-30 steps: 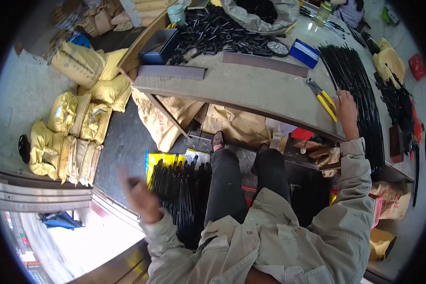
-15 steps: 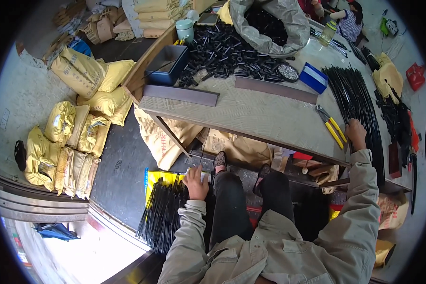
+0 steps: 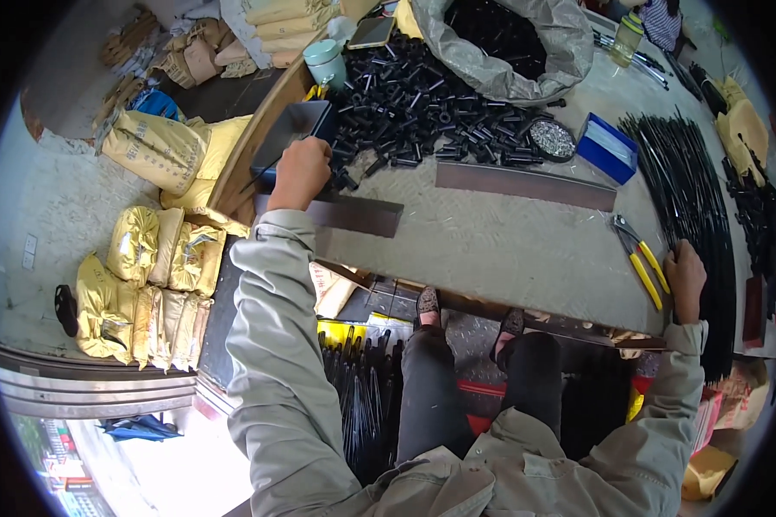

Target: Assembling and trimming black rods for manufacturing.

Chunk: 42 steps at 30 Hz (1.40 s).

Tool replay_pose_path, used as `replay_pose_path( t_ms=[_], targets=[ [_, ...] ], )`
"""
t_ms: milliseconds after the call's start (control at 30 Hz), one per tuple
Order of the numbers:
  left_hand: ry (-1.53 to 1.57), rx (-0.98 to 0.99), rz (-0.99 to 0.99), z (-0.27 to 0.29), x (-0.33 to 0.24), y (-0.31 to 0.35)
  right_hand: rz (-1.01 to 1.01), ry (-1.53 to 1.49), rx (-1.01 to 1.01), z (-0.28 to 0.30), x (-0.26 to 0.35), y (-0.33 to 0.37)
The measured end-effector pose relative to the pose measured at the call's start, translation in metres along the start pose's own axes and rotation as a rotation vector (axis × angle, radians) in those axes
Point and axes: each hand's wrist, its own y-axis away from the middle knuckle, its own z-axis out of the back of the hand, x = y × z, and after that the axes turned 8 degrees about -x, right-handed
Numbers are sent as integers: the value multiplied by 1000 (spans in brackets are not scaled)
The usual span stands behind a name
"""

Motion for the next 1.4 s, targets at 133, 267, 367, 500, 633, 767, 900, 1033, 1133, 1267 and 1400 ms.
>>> replay_pose_path(
  t_ms=[133,267,367,500,633,767,900,1033,1133,1267,1400],
  targets=[
    [-53,179,78,-6,-5,-18,-60,-75,-12,-1,9,5],
    [-69,260,83,1,-17,-27,-69,-44,-24,0,8,5],
    [-110,310,61,1,-24,-31,-35,-37,-39,-3,2,7],
    [-244,313,6,-1,-23,-28,-17,-40,-39,-8,4,7],
    [-68,41,-26,12,-16,-12,-21,-41,-24,-9,3,6],
    [72,71,-30,30,-8,14,6,-52,-68,-8,-1,8],
    [-15,34,-109,17,-5,30,36,-66,-117,-11,-1,10],
    [-72,79,-36,14,-10,31,30,-66,-81,-14,-1,9],
    [-53,97,-70,8,-13,31,27,-71,-66,-12,-2,9],
    [156,140,8,9,-22,29,19,-87,-75,-10,-1,8],
    [257,250,-4,9,-29,22,-5,-87,-29,-11,-1,7]
  ],
)
